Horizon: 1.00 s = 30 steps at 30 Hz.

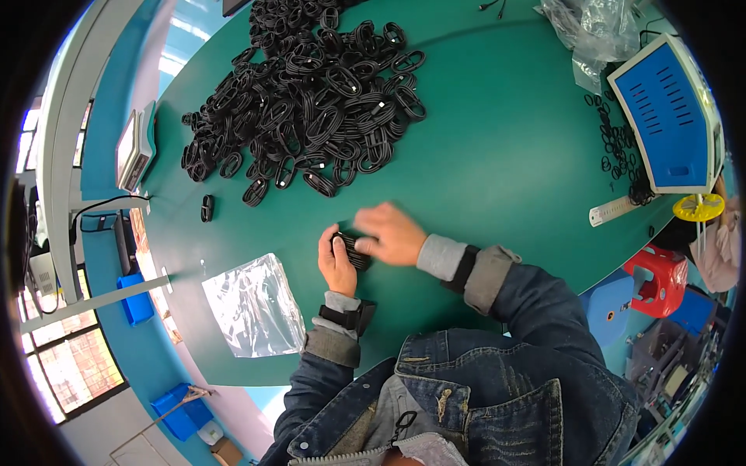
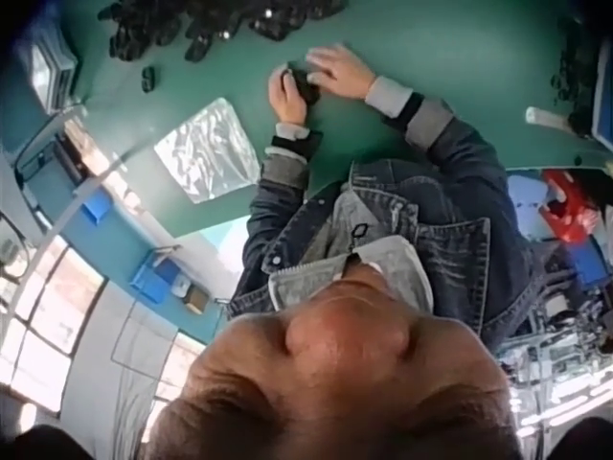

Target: The person picks up a plastic bag, gathers a stack of black cables by hand, and slides them into the bag. After adding more cables to the bag, they press the air out and seal it.

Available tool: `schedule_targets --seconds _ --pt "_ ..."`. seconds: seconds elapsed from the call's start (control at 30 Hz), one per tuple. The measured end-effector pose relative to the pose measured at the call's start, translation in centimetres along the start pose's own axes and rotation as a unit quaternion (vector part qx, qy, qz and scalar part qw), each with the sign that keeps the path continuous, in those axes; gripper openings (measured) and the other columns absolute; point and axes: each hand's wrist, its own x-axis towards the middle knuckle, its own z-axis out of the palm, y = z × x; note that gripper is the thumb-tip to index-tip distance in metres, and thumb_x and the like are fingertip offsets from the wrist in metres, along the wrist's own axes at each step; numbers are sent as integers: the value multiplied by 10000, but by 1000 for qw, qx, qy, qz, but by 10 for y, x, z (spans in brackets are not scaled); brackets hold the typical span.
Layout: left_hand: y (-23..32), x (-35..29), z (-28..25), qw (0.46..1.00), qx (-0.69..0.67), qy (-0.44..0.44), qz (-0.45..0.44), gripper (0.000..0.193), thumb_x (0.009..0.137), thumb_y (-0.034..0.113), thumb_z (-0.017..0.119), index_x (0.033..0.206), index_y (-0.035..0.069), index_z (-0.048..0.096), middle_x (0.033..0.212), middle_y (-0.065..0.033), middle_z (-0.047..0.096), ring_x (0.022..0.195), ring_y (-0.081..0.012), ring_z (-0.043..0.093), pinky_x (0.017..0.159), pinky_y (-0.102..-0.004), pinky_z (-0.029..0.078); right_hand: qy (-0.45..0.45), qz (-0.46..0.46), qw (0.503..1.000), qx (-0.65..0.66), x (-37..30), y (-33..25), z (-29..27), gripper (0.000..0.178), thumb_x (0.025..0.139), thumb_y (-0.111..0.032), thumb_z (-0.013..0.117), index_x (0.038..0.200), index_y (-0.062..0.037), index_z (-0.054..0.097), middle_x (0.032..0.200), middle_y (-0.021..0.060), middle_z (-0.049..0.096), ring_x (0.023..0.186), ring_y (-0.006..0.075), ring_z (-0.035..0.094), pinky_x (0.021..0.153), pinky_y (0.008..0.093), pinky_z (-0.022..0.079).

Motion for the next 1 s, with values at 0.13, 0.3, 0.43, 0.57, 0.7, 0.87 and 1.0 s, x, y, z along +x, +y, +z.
schedule_targets --seconds 0.13,0.3,0.43,0.57,0.7,0.87,1.0 --pt "3 -1 7 1000 2 7 10 258 911 75 433 1127 -26 530 1088 -113 567 984 -192 525 891 -287 395 218 288 932 -38 33 44 -17 305 787 -224 644 983 -13 545 985 151 598 852 276 572 732 365 463" --pt "9 -3 5 1000 -10 14 -8 240 901 67 448 1102 -23 543 1055 -105 577 964 -186 528 880 -288 400 230 400 882 96 30 38 -17 308 780 -223 657 961 -8 530 909 143 605 844 258 582 707 348 463" --pt "6 -2 -3 1000 7 13 1 226 886 58 472 1084 -16 550 1043 -104 578 956 -182 530 878 -290 401 269 387 869 153 11 29 -12 295 776 -200 667 950 -9 525 895 129 593 777 236 581 668 325 466" --pt "4 -4 -1 1000 15 -5 -4 229 854 51 507 1068 -14 554 1067 -143 565 984 -246 533 890 -327 404 260 301 903 -163 50 40 -12 263 761 -152 673 921 -11 519 883 109 578 676 237 553 616 300 464" --pt "0 0 -7 998 38 -5 46 221 839 46 520 1047 -18 555 1115 -173 550 1022 -289 531 902 -355 404 316 193 923 -103 28 51 -9 245 749 -136 671 898 -15 518 885 112 569 641 249 540 598 312 462" --pt "4 4 -11 996 21 -37 76 283 825 -23 465 1095 -27 549 1193 -188 525 1116 -270 497 966 -333 358 123 240 962 41 -1 1 -17 187 754 -135 627 878 -28 538 858 134 565 698 289 557 650 366 472" --pt "9 4 -6 999 -32 -12 37 371 826 -20 452 1192 -40 504 1258 -199 488 1181 -292 459 1006 -347 326 3 102 994 34 5 -17 4 168 784 -91 593 938 -33 559 856 128 586 731 284 572 676 366 474"
